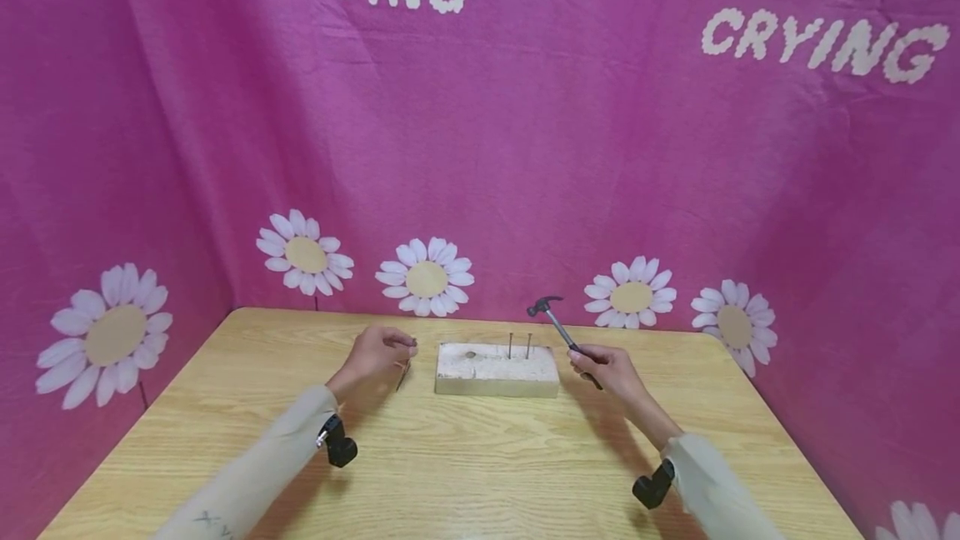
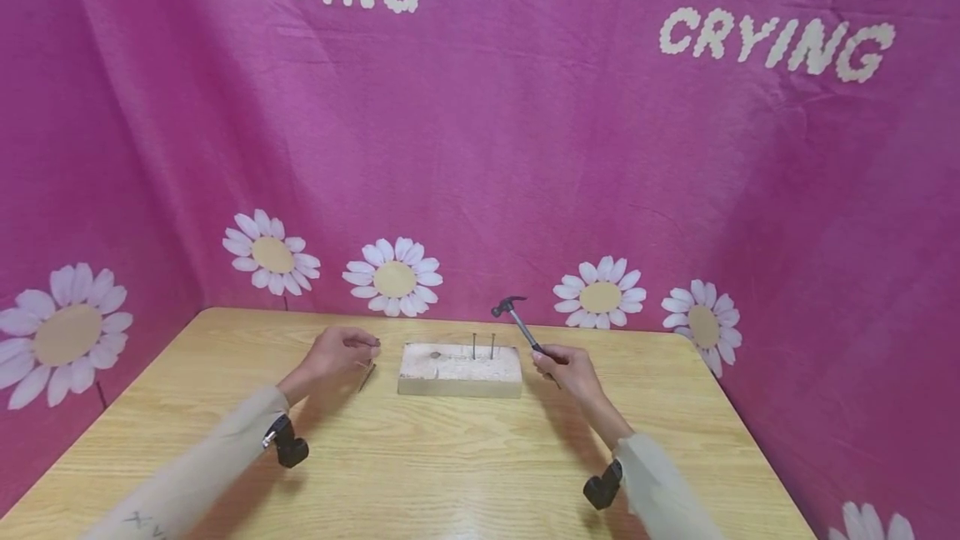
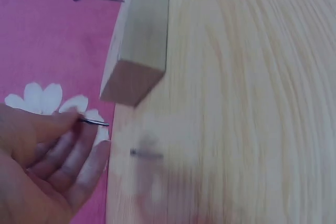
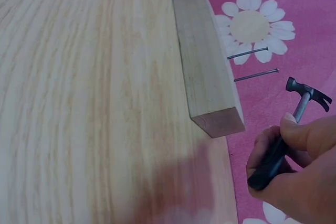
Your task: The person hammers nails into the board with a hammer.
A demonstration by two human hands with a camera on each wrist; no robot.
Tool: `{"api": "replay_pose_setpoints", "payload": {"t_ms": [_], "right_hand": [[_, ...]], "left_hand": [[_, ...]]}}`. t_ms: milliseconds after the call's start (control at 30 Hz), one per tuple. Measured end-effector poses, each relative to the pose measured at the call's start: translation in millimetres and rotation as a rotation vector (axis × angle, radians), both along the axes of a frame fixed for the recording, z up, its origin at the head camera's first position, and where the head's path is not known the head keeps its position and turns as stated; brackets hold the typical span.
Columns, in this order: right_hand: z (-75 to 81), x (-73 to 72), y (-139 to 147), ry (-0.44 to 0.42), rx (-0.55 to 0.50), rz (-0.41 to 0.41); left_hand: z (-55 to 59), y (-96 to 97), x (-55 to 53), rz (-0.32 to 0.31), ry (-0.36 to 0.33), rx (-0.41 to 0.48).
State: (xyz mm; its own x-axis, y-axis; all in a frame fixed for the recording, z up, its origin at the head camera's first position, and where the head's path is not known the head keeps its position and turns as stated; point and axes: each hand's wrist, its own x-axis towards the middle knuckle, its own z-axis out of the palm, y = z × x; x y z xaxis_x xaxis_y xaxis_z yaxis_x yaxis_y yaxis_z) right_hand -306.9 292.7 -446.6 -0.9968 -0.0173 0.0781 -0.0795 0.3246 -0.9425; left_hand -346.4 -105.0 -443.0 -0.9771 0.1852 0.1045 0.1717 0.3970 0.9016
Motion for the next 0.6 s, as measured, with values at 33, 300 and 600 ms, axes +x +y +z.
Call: {"api": "replay_pose_setpoints", "payload": {"t_ms": [33,300,600], "right_hand": [[-1.7,-0.1,-0.3,0.002,-0.004,0.003],[-8.6,3.3,-10.0,-0.088,-0.144,0.019],[-11.5,13.3,-8.7,-0.136,-0.228,0.052]], "left_hand": [[0.5,4.6,-0.5,0.005,0.005,0.035],[2.2,40.9,-7.7,-0.025,0.071,0.172],[-3.2,80.5,-11.6,-0.094,0.076,0.237]]}}
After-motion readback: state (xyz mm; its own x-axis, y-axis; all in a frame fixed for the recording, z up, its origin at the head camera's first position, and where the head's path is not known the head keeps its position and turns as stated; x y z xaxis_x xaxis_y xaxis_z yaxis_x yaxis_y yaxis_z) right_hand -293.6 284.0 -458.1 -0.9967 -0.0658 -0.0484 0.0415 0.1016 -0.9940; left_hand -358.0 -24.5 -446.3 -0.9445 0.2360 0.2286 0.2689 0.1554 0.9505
